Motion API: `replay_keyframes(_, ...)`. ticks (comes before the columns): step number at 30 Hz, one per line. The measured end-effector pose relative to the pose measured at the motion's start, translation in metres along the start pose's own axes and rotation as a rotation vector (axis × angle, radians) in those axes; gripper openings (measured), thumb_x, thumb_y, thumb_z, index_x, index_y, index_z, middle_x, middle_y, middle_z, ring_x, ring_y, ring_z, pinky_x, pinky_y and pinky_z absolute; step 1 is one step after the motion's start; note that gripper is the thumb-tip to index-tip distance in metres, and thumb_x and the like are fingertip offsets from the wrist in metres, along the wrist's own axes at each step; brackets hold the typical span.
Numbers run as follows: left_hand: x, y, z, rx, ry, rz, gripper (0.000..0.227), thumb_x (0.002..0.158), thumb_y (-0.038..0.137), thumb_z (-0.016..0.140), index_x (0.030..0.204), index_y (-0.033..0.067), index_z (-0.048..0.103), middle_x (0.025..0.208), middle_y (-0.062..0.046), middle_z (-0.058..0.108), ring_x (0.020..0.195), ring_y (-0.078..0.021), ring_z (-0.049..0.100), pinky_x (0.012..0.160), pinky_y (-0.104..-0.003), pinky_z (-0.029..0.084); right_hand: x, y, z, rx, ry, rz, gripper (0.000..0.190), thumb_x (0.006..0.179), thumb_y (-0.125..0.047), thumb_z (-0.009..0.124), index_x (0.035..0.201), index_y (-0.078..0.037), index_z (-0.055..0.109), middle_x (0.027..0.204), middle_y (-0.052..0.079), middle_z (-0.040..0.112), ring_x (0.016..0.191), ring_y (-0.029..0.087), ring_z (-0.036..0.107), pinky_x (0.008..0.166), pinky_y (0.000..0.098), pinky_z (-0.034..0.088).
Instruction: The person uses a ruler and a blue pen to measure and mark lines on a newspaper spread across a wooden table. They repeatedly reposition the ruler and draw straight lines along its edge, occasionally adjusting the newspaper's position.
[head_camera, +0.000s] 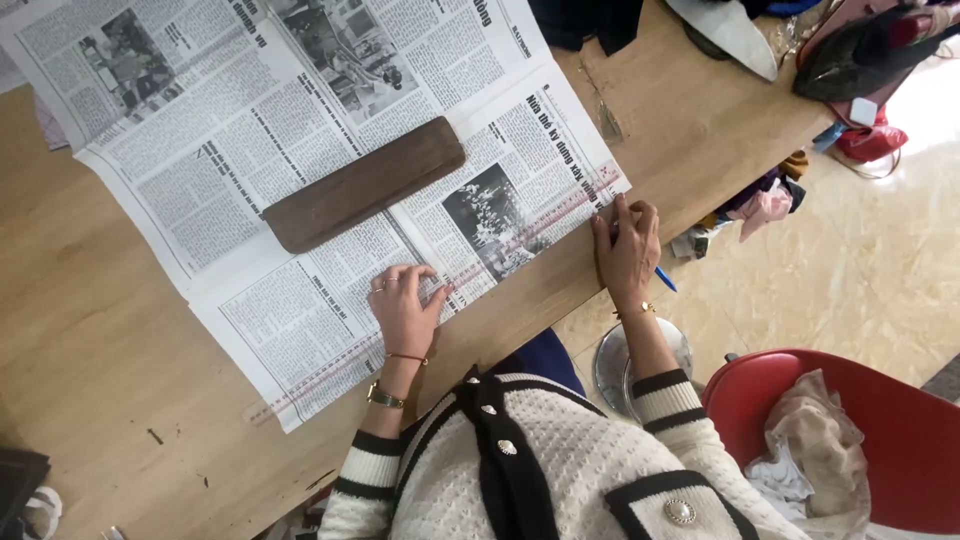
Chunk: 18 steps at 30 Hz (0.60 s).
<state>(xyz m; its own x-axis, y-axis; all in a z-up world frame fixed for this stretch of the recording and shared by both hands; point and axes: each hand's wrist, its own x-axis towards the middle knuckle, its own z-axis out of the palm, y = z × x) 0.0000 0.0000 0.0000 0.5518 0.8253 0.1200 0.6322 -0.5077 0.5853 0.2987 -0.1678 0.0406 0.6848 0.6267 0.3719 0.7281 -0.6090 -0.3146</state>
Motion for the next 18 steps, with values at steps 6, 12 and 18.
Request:
replay_keyframes(6,0.011,0.03,0.025,-0.056,0.018,0.055,0.036,0.083,0.038,0.077,0.115,0.0291,0.063,0.113,0.001,0.055,0.11,-0.0325,0.054,0.083,-0.05,0.044,0.003,0.009,0.006,-0.01,0.045,-0.069,0.041,0.101,-0.033,0.069,0.127,-0.001,0.068,0.113,0.016,0.052,0.096,0.038,0.062,0.079,0.0472,0.053)
replay_keyframes(12,0.011,0.07,0.063,0.196,0.042,0.407,0.047,0.093,0.044,0.064,0.137,0.0304,0.059,0.142,-0.001,0.053,0.122,-0.0262,0.049,0.092,-0.045,0.039,0.005,0.016,0.008,0.01,0.055,-0.099,0.038,0.103,-0.033,0.065,0.126,-0.002,0.067,0.113,0.015,0.05,0.092,0.036,0.062,0.077,0.0461,0.053)
replay_keyframes(18,0.01,0.075,0.071,0.261,0.029,0.459,0.047,0.098,0.046,0.056,0.142,0.0324,0.054,0.148,0.002,0.051,0.122,-0.0239,0.048,0.092,-0.045,0.039,0.005,0.02,0.012,0.016,0.093,-0.105,0.033,0.101,-0.03,0.064,0.121,-0.004,0.069,0.112,0.016,0.052,0.09,0.036,0.064,0.076,0.0466,0.053)
